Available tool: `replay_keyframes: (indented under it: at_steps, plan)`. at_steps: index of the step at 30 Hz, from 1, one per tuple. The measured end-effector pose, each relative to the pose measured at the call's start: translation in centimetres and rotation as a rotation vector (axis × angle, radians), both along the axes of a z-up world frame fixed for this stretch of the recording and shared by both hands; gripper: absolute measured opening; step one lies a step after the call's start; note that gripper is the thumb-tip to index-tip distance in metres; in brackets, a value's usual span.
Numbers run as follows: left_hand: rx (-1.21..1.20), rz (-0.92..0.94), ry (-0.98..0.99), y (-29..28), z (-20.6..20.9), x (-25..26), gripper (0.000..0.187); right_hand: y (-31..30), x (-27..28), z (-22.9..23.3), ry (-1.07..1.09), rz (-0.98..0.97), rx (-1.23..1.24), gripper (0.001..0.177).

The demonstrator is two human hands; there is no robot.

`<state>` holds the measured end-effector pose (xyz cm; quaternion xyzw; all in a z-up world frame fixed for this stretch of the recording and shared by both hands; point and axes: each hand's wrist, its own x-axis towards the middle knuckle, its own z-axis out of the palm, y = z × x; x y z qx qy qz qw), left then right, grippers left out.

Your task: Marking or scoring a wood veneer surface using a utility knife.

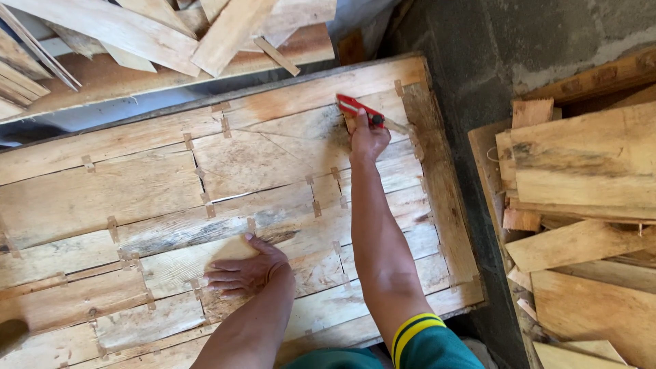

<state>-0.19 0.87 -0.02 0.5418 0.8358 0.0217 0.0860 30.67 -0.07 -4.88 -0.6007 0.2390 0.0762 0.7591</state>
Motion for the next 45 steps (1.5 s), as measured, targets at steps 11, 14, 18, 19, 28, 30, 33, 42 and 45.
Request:
replay_keyframes:
  at_steps: [11, 14, 18, 19, 28, 30, 33, 42, 45]
  plan:
    - [0.004, 0.008, -0.034, 0.3, 0.7, 0.5, 0.107, -2.3, 0.8, -6.0, -0.265, -0.079, -0.022, 0.014]
    - [0.0, 0.008, -0.029, 0.3, 0.5, 0.2, 0.106, -1.2, 0.5, -4.4, -0.195, -0.062, 0.0, 0.018]
    - [0.012, 0.004, -0.04, 0.2, 0.5, 0.3, 0.106, 0.0, 0.8, -3.1, -0.11, -0.095, -0.033, 0.027]
    - [0.013, 0.001, -0.043, 0.2, 0.7, 0.5, 0.106, 0.0, 0.9, -2.9, -0.113, -0.098, -0.032, 0.027]
    - [-0.014, -0.004, 0.002, 0.2, 0.4, 0.3, 0.105, 0.7, 0.6, -2.4, -0.159, 0.063, -0.148, 0.025]
    - [-0.024, 0.006, -0.006, 0.5, 0.6, 0.5, 0.105, 1.0, 1.0, -2.1, -0.12, 0.019, -0.016, 0.019]
    - [-0.044, 0.013, -0.003, 0.4, 0.5, 0.3, 0.106, 0.8, 1.0, -2.8, -0.226, 0.066, -0.049, 0.017]
    - [-0.033, -0.003, -0.031, 0.5, 0.8, 0.6, 0.105, -0.4, -0.5, -1.3, -0.103, 0.108, -0.129, 0.021]
    - [-0.008, -0.003, -0.029, 0.2, 0.3, 0.1, 0.104, -1.4, -0.6, -3.4, -0.204, 0.016, 0.22, 0.015]
